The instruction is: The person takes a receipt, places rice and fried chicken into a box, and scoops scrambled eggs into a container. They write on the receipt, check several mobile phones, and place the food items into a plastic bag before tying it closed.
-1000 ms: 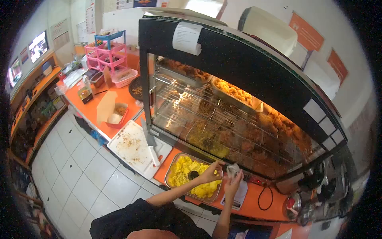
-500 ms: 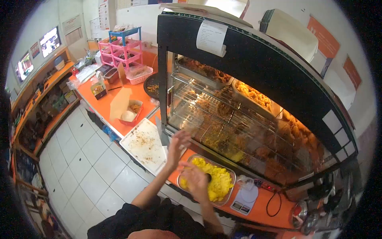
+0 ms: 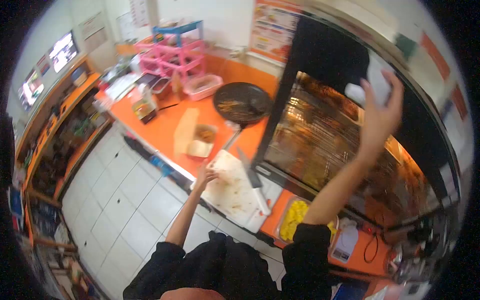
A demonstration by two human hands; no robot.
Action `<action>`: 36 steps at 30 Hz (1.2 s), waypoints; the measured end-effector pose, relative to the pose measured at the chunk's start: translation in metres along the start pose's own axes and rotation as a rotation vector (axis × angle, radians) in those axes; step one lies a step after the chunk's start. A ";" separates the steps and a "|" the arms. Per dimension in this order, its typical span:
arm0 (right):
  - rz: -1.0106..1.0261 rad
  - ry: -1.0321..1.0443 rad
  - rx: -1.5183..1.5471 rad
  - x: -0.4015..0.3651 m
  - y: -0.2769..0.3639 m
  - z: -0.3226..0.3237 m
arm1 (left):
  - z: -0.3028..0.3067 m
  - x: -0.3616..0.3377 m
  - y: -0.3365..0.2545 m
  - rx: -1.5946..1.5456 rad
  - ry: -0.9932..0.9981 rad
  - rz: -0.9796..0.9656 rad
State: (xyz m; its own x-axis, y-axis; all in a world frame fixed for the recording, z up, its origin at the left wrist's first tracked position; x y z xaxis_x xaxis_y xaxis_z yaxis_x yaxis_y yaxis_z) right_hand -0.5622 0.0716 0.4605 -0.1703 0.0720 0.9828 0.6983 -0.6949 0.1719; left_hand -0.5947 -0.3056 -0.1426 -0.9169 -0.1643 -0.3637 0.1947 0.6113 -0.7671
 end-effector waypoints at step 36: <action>-0.582 1.058 1.369 -0.279 0.256 -0.624 | 0.080 0.073 -0.499 0.377 0.327 -0.605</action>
State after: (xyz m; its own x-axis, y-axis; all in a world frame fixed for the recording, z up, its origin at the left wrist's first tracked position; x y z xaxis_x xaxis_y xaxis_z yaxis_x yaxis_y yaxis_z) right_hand -0.7694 -0.5727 0.1884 -0.5107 -0.7465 0.4266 0.3163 0.2982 0.9006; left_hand -0.7311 -0.6846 0.1719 -0.9459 -0.1127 0.3041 -0.3202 0.1745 -0.9311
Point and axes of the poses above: each hand's wrist, its own x-axis towards the middle knuckle, its own z-axis out of the back of the hand, y = z × x, the point moved 9 cm from there along x, towards the middle knuckle, and after that the axes turned 7 degrees about z, right-handed, at the moved point
